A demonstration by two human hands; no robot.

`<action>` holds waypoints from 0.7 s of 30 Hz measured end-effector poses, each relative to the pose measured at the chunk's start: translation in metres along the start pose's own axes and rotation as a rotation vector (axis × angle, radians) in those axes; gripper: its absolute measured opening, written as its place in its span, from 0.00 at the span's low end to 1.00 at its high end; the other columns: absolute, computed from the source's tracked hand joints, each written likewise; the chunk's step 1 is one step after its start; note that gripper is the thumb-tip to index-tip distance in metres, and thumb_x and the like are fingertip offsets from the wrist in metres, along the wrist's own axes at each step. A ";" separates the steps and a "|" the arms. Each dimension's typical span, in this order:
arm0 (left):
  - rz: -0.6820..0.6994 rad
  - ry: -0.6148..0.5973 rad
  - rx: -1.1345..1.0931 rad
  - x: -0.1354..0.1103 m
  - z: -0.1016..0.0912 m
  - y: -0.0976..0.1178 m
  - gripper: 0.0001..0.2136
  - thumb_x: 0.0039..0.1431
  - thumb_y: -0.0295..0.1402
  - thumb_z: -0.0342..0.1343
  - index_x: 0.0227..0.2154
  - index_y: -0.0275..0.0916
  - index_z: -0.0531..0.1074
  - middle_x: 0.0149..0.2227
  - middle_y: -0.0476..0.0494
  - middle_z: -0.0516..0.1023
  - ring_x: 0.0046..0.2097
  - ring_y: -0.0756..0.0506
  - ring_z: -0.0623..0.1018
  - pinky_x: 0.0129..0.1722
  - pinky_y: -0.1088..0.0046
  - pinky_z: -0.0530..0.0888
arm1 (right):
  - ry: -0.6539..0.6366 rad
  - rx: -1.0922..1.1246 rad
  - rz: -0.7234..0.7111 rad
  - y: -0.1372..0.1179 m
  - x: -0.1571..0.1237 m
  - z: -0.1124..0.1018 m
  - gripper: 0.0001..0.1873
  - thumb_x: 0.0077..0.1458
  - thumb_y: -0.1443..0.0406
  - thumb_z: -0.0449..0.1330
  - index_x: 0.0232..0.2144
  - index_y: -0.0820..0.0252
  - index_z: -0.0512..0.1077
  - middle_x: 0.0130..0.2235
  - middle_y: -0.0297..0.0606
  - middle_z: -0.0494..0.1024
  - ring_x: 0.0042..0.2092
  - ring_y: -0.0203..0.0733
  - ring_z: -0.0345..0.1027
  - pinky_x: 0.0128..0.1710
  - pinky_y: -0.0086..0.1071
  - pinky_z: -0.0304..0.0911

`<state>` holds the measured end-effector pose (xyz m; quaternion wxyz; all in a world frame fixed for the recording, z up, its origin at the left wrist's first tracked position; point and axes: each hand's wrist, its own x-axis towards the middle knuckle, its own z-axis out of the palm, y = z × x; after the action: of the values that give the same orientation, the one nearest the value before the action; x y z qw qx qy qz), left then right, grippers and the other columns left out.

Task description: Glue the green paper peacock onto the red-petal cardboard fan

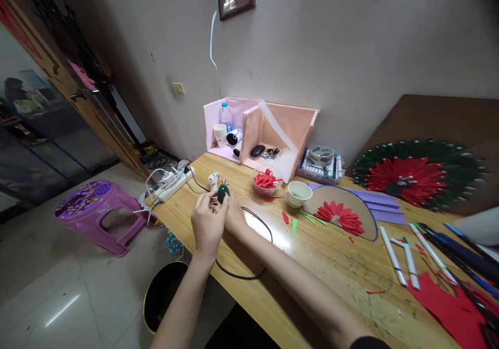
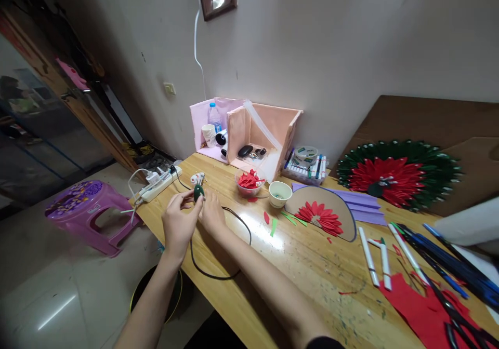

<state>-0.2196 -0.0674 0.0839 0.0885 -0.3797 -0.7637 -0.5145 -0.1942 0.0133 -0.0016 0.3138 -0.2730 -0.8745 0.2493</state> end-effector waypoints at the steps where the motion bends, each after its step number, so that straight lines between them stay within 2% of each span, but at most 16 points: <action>1: 0.025 -0.021 0.006 -0.003 0.006 0.008 0.11 0.53 0.36 0.57 0.38 0.37 0.74 0.36 0.43 0.76 0.35 0.47 0.76 0.37 0.70 0.73 | -0.013 0.002 -0.016 0.008 -0.018 -0.018 0.18 0.54 0.67 0.53 0.48 0.64 0.63 0.44 0.49 0.72 0.45 0.48 0.66 0.45 0.41 0.64; 5: 0.070 -0.156 -0.055 -0.022 0.041 0.039 0.10 0.54 0.35 0.57 0.38 0.37 0.73 0.36 0.43 0.75 0.35 0.47 0.75 0.37 0.71 0.73 | -0.060 0.026 -0.082 0.057 -0.092 -0.103 0.16 0.54 0.70 0.51 0.46 0.61 0.63 0.41 0.44 0.71 0.43 0.45 0.65 0.42 0.38 0.65; 8: 0.073 -0.324 -0.128 -0.043 0.078 0.067 0.09 0.54 0.35 0.57 0.37 0.38 0.73 0.37 0.43 0.74 0.35 0.48 0.75 0.35 0.72 0.73 | 0.129 -0.109 0.091 0.105 -0.131 -0.162 0.13 0.54 0.70 0.51 0.43 0.59 0.64 0.39 0.44 0.71 0.41 0.46 0.66 0.42 0.39 0.64; 11: 0.090 -0.476 -0.114 -0.068 0.121 0.096 0.08 0.54 0.35 0.56 0.35 0.37 0.73 0.36 0.43 0.75 0.36 0.47 0.76 0.36 0.71 0.72 | 0.379 -0.264 0.353 0.153 -0.148 -0.204 0.13 0.52 0.69 0.51 0.42 0.62 0.63 0.40 0.47 0.70 0.44 0.49 0.64 0.45 0.43 0.63; 13: 0.104 -0.536 -0.053 -0.084 0.149 0.114 0.07 0.54 0.34 0.56 0.33 0.36 0.73 0.36 0.41 0.75 0.38 0.45 0.76 0.39 0.71 0.71 | 0.446 -0.315 0.428 0.179 -0.152 -0.220 0.17 0.50 0.67 0.53 0.44 0.65 0.62 0.43 0.51 0.68 0.47 0.53 0.62 0.47 0.47 0.61; 15: 0.111 -0.562 0.022 -0.098 0.173 0.128 0.09 0.54 0.35 0.55 0.34 0.35 0.73 0.36 0.40 0.75 0.40 0.44 0.76 0.40 0.70 0.71 | 0.441 -0.332 0.454 0.198 -0.153 -0.228 0.23 0.47 0.64 0.57 0.47 0.66 0.61 0.44 0.52 0.68 0.47 0.55 0.62 0.48 0.49 0.60; 18: 0.118 -0.577 0.121 -0.112 0.203 0.142 0.11 0.56 0.36 0.52 0.36 0.34 0.73 0.37 0.37 0.75 0.41 0.42 0.76 0.39 0.69 0.70 | 0.367 -0.337 0.434 0.212 -0.154 -0.230 0.31 0.44 0.59 0.61 0.49 0.65 0.60 0.46 0.52 0.69 0.49 0.56 0.62 0.49 0.48 0.59; 21: 0.092 -0.574 0.187 -0.118 0.223 0.148 0.12 0.56 0.36 0.51 0.37 0.34 0.73 0.37 0.35 0.76 0.39 0.41 0.77 0.35 0.69 0.70 | 0.369 -0.330 0.409 0.216 -0.156 -0.229 0.30 0.46 0.57 0.60 0.49 0.65 0.61 0.46 0.52 0.70 0.49 0.55 0.62 0.50 0.48 0.58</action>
<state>0.0194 0.0924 0.0264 -0.0732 -0.5339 -0.7836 -0.3091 0.1345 0.1322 -0.0417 0.3619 -0.5308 -0.7587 0.1084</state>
